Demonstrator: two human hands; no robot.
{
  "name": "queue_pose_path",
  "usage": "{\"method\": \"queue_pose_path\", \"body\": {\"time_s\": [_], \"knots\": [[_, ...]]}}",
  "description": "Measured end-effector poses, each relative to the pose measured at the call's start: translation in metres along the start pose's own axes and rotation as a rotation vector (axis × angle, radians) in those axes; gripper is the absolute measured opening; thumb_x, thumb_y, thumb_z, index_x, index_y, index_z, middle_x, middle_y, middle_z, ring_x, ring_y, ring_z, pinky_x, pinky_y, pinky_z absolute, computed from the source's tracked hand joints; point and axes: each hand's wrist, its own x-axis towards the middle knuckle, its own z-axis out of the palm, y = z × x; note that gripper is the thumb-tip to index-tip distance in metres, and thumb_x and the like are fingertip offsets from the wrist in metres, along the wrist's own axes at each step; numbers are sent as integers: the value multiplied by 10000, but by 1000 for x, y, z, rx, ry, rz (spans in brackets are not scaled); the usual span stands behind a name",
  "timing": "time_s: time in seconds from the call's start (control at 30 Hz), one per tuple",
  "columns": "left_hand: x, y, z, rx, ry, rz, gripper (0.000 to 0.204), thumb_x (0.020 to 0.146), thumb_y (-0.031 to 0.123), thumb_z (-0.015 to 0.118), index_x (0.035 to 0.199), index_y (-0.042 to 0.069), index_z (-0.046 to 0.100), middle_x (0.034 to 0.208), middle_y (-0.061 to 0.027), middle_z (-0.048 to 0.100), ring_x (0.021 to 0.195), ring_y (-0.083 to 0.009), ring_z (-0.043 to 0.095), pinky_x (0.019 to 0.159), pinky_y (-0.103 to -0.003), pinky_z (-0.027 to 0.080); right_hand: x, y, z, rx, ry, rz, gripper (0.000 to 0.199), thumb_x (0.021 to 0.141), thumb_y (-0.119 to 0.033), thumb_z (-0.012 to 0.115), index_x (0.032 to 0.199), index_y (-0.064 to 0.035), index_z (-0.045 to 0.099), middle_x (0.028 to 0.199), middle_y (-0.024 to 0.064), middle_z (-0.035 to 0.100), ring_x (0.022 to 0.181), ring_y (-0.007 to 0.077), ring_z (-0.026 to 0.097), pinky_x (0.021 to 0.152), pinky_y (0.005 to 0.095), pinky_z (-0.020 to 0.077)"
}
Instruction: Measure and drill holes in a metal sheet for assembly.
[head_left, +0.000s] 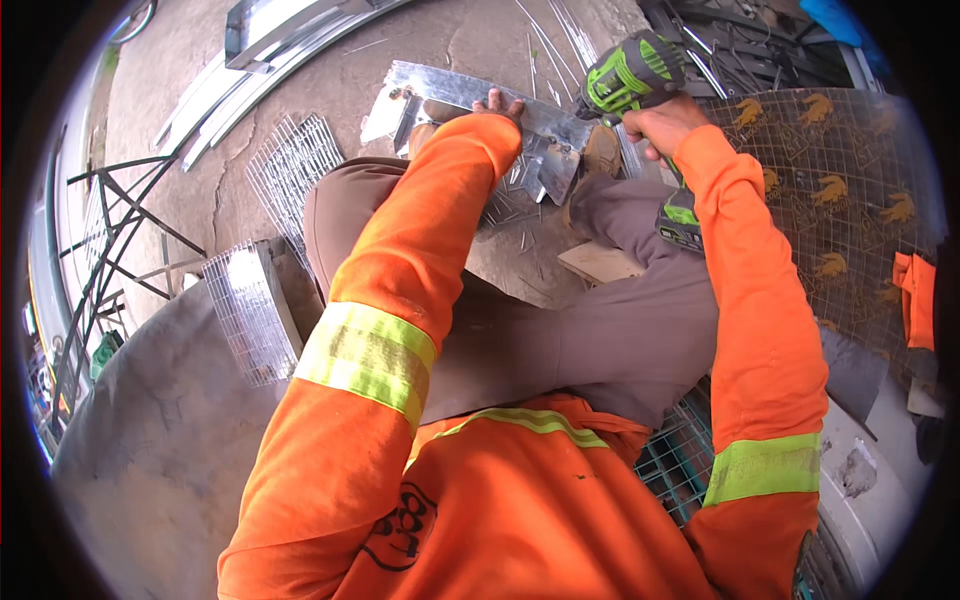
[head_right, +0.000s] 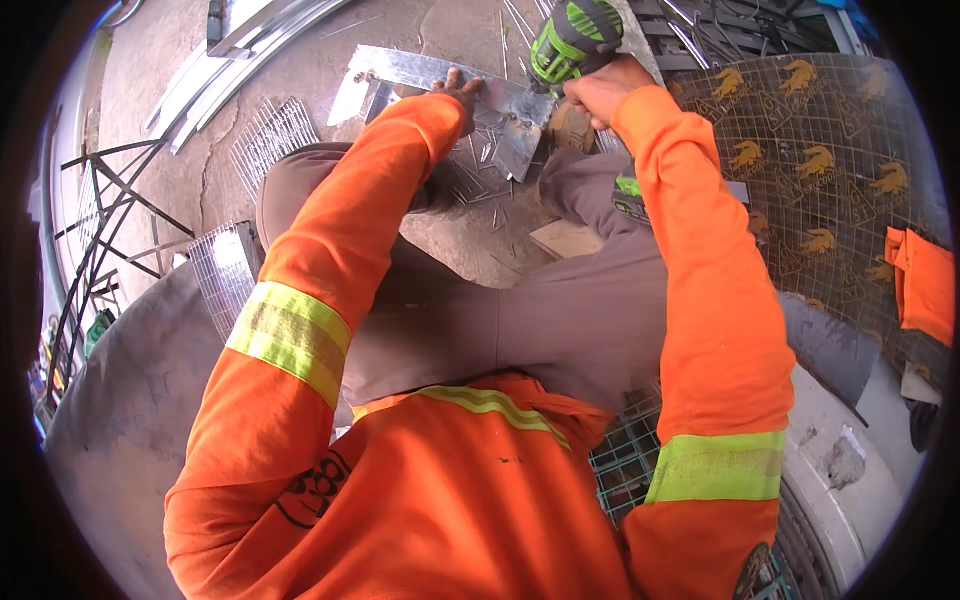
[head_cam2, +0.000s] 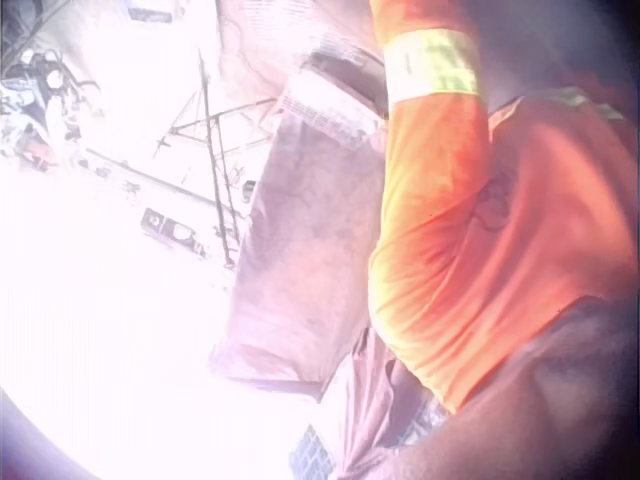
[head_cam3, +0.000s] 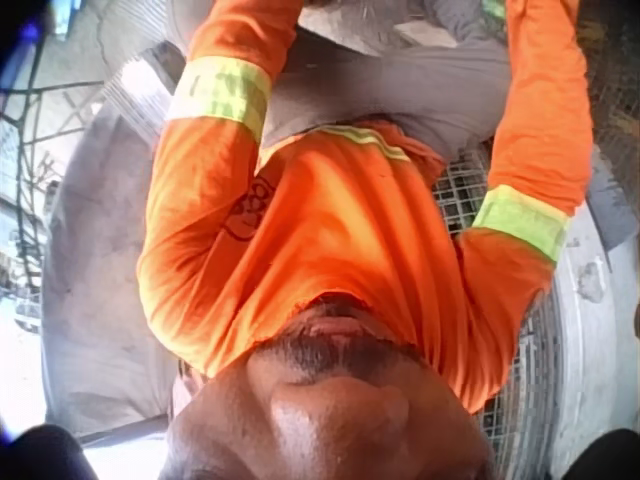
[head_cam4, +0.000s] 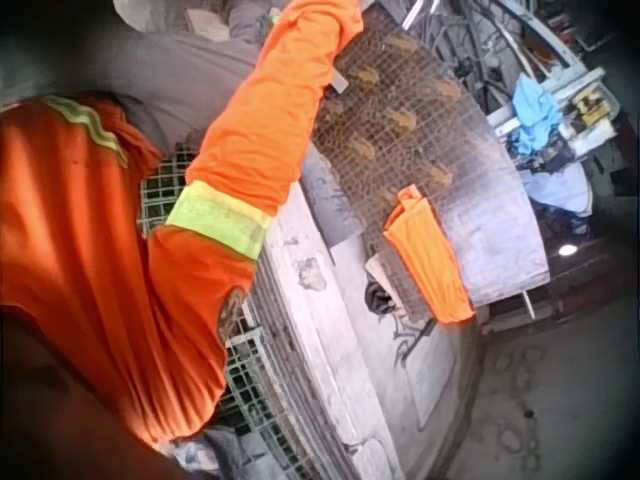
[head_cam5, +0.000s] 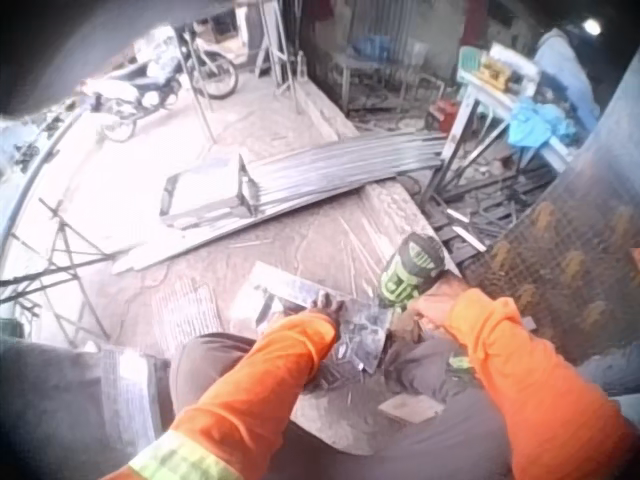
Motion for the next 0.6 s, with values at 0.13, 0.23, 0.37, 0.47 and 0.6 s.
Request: {"method": "queue_pose_path", "body": {"time_s": [0.13,0.23,0.37,0.47,0.6], "knots": [[3,12,23,-141,73,-54,867,884,187,632,1594,315,150,1683,-125,2,1512,-449,139,1148,-598,342,-2,13,5,153,29,-7,165,695,-193,664,731,-34,640,590,49,596,449,136,555,418,315,433],[-2,7,25,-136,133,-9,884,871,178,650,1592,303,155,1684,-119,-2,1518,-440,123,1144,-618,335,4,17,1,168,14,5,170,720,-156,674,826,-29,636,643,40,586,468,122,543,430,308,431],[-5,20,6,-173,21,28,900,857,173,664,1592,294,159,1683,-117,12,1522,-429,113,1151,-607,332,-1,21,-9,183,21,102,201,746,-142,674,895,-14,630,695,39,576,496,114,544,457,311,442],[11,34,7,-124,31,122,851,839,171,656,1576,282,245,1674,-118,80,1496,-428,214,1158,-576,341,-7,35,-17,177,65,144,206,746,-140,680,899,-11,633,697,40,578,496,117,546,455,313,440],[80,-89,-11,220,-213,273,690,787,277,648,1447,124,521,1464,-135,530,1364,-323,493,1122,-449,410,5,-12,24,187,-2,-5,214,741,-129,693,909,-7,643,694,46,588,484,124,545,441,308,430]]}}
